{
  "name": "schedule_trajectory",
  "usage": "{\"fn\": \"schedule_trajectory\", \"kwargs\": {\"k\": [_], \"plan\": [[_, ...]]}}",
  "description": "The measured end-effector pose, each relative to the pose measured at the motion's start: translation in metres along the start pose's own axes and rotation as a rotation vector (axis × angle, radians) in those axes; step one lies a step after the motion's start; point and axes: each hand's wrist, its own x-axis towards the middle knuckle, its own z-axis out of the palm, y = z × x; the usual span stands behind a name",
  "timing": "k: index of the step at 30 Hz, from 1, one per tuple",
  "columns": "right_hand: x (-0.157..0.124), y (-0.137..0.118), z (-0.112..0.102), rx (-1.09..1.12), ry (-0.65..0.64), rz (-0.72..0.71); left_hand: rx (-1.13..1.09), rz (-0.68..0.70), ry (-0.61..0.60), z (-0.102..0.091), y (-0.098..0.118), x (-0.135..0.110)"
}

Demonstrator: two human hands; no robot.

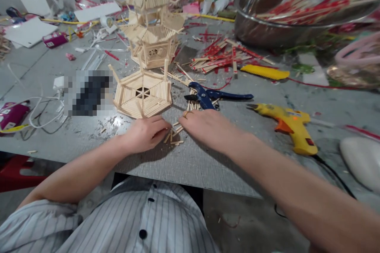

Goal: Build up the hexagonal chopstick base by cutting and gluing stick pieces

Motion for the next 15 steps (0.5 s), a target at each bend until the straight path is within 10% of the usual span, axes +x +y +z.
{"fn": "schedule_trajectory", "kwargs": {"k": [15], "plan": [[0.001, 0.011, 0.022, 0.086, 0.116, -0.040, -0.038, -0.070, -0.078, 0.002, 0.003, 0.002]]}}
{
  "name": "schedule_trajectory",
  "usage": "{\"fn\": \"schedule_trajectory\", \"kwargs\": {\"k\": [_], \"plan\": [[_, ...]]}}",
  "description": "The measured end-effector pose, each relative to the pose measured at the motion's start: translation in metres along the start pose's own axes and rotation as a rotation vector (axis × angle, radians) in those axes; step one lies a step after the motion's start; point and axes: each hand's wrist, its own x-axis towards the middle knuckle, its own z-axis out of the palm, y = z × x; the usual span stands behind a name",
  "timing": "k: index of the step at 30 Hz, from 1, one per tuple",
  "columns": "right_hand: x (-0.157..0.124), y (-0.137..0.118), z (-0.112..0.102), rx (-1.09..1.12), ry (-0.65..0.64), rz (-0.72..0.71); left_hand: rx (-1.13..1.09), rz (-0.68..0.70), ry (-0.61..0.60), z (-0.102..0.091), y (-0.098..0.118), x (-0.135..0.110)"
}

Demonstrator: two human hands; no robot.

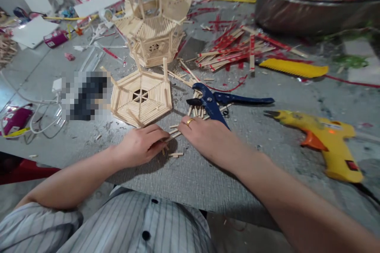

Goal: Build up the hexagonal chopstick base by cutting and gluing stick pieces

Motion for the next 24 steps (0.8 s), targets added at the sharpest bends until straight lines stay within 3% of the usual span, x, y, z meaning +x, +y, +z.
{"fn": "schedule_trajectory", "kwargs": {"k": [7, 13, 19, 22, 24], "plan": [[-0.001, -0.003, -0.001, 0.005, -0.044, 0.032, 0.069, -0.032, -0.023, 0.001, -0.002, 0.000], [0.002, -0.008, 0.004, -0.004, 0.029, -0.041, 0.104, -0.044, -0.036, 0.000, 0.000, 0.002], [0.001, -0.009, 0.011, -0.042, 0.102, -0.023, 0.109, -0.034, -0.028, 0.003, -0.002, 0.000], [0.000, -0.009, 0.016, -0.008, 0.209, -0.003, 0.153, 0.002, 0.054, 0.005, -0.002, -0.003], [0.000, -0.009, 0.016, 0.027, 0.317, -0.002, 0.192, 0.043, 0.187, 0.003, -0.001, -0.005]]}}
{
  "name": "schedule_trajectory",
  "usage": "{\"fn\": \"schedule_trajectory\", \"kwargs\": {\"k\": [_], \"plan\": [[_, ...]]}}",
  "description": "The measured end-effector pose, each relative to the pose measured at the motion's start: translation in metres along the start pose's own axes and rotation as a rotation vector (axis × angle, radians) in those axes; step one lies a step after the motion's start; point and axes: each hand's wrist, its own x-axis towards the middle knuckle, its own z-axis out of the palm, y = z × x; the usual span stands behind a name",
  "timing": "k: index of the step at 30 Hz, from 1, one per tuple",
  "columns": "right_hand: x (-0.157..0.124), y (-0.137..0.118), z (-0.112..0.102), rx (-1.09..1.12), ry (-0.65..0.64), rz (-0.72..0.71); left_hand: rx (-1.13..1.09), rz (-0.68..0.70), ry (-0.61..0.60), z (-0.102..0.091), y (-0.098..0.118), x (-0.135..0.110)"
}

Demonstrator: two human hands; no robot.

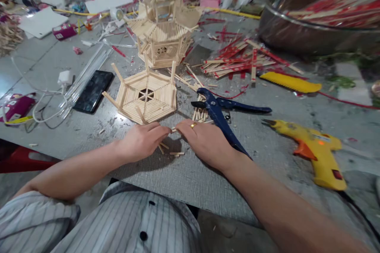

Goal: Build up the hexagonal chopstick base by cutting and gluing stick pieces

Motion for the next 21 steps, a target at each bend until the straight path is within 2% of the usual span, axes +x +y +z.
{"fn": "schedule_trajectory", "kwargs": {"k": [3, 6, 10, 13, 16, 19, 21], "plan": [[0.000, 0.001, -0.002, 0.032, 0.139, -0.019, 0.042, 0.048, 0.277, -0.007, 0.003, -0.003], [-0.001, 0.004, -0.002, -0.018, 0.189, 0.031, 0.034, 0.117, 0.548, -0.016, 0.004, -0.004], [-0.003, 0.011, 0.002, -0.008, 0.168, 0.149, -0.004, 0.172, 0.755, -0.027, 0.004, -0.006], [-0.003, 0.014, 0.003, -0.006, 0.212, 0.189, -0.067, 0.191, 0.833, -0.028, 0.003, -0.007], [-0.003, 0.014, 0.001, -0.023, 0.294, 0.124, -0.232, 0.277, 0.838, -0.021, 0.000, -0.007], [-0.003, 0.012, -0.003, -0.016, 0.352, 0.021, -0.518, 0.298, 0.794, -0.011, -0.002, -0.006], [-0.002, 0.009, -0.006, -0.018, 0.362, -0.023, -0.613, 0.275, 0.722, -0.009, -0.001, -0.005]]}}
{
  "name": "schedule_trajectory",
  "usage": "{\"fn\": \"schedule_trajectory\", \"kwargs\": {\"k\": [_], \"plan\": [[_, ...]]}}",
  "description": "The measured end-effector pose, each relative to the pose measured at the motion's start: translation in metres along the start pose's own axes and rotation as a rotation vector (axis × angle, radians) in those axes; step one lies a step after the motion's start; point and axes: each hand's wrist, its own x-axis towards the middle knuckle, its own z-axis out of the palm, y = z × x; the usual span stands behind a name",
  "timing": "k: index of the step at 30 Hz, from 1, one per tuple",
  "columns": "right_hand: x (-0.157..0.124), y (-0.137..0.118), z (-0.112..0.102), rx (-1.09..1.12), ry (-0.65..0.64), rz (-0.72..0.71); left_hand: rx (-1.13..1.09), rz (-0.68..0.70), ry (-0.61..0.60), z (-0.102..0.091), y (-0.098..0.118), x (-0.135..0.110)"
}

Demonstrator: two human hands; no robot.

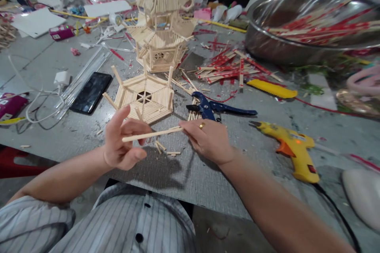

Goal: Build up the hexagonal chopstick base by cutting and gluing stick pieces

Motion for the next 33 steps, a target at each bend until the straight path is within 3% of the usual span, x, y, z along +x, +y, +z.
{"fn": "schedule_trajectory", "kwargs": {"k": [4, 6, 14, 17, 20, 22, 24, 27, 30, 33], "plan": [[0.004, -0.006, -0.005, 0.050, -0.053, -0.106, 0.147, 0.047, -0.169, -0.001, 0.006, 0.006], [0.005, -0.008, -0.007, 0.089, -0.076, -0.142, 0.173, 0.044, -0.181, -0.002, 0.009, 0.009], [0.005, -0.010, -0.007, 0.132, -0.076, -0.051, -0.063, -0.045, 0.082, -0.002, 0.006, 0.003], [0.003, -0.011, -0.005, 0.165, -0.050, -0.007, -0.058, -0.101, 0.072, -0.001, 0.005, 0.002], [0.001, -0.012, -0.006, 0.193, -0.013, 0.049, -0.090, -0.257, 0.041, 0.002, 0.006, 0.005], [0.000, -0.012, -0.008, 0.190, -0.024, 0.077, -0.113, -0.382, -0.069, 0.004, 0.007, 0.008], [-0.001, -0.012, -0.011, 0.180, -0.021, 0.130, -0.110, -0.440, -0.302, 0.006, 0.007, 0.010], [-0.002, -0.010, -0.014, 0.213, 0.019, 0.312, -0.074, -0.346, -0.615, 0.007, 0.007, 0.011], [-0.001, -0.007, -0.014, 0.360, -0.086, 0.500, 0.045, -0.183, -0.720, 0.005, 0.006, 0.009], [0.003, -0.007, -0.010, 0.518, -0.231, 0.584, 0.183, -0.051, -0.760, 0.003, 0.004, 0.008]]}}
